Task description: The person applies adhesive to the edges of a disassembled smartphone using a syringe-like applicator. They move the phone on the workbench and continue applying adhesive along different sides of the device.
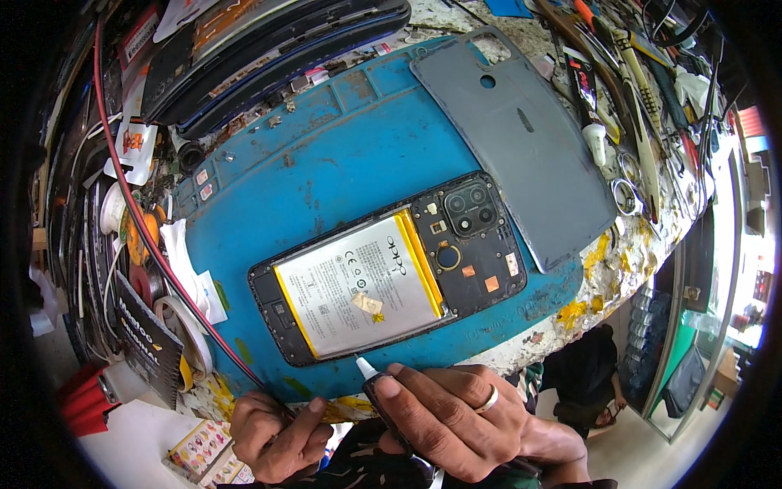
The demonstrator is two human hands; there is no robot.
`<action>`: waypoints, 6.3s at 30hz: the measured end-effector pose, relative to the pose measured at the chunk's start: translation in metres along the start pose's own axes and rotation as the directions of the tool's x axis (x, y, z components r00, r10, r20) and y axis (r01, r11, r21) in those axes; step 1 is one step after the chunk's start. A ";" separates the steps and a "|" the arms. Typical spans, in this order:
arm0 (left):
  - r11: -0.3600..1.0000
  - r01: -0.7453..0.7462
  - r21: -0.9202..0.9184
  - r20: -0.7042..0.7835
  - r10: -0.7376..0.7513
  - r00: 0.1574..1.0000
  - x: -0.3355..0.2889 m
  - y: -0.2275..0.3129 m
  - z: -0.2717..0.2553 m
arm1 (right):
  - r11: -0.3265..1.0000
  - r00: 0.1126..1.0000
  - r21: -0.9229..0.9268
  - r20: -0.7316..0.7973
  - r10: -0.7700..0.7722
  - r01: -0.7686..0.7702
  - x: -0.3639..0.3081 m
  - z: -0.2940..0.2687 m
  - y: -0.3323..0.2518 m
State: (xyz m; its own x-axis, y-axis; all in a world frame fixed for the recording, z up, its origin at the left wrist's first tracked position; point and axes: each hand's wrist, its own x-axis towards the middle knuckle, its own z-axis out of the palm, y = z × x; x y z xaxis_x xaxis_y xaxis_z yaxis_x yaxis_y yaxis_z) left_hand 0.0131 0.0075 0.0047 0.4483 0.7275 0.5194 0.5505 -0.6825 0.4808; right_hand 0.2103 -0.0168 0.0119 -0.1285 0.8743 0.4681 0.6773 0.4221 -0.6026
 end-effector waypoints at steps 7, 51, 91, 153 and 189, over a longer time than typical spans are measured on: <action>1.000 -0.004 0.003 0.001 0.004 1.000 0.000 0.000 0.000 | 1.000 1.000 0.030 -0.016 0.005 -0.004 -0.001 0.001 0.001; 0.999 0.041 0.009 0.074 -0.042 0.996 -0.005 0.002 -0.004 | 1.000 1.000 -0.023 -0.014 -0.004 0.004 -0.005 -0.007 0.005; 0.994 0.097 0.042 0.051 -0.099 0.994 -0.003 0.008 -0.001 | 0.998 0.999 -0.044 -0.009 0.048 -0.048 -0.013 -0.009 0.012; 0.970 0.093 0.226 0.062 -0.109 0.992 -0.017 0.006 0.001 | 0.998 0.999 -0.036 -0.023 0.049 -0.050 -0.013 -0.017 0.017; 0.963 0.126 0.240 0.048 -0.141 0.989 -0.017 0.009 0.001 | 0.995 0.994 -0.045 -0.053 0.091 -0.093 -0.020 -0.023 0.021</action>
State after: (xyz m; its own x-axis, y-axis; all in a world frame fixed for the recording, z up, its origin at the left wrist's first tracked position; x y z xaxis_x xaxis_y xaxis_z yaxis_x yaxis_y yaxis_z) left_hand 0.0115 -0.0109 -0.0001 0.3995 0.8190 0.4118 0.7555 -0.5486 0.3581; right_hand 0.2435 -0.0306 0.0047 -0.0276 0.8951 0.4451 0.7184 0.3274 -0.6138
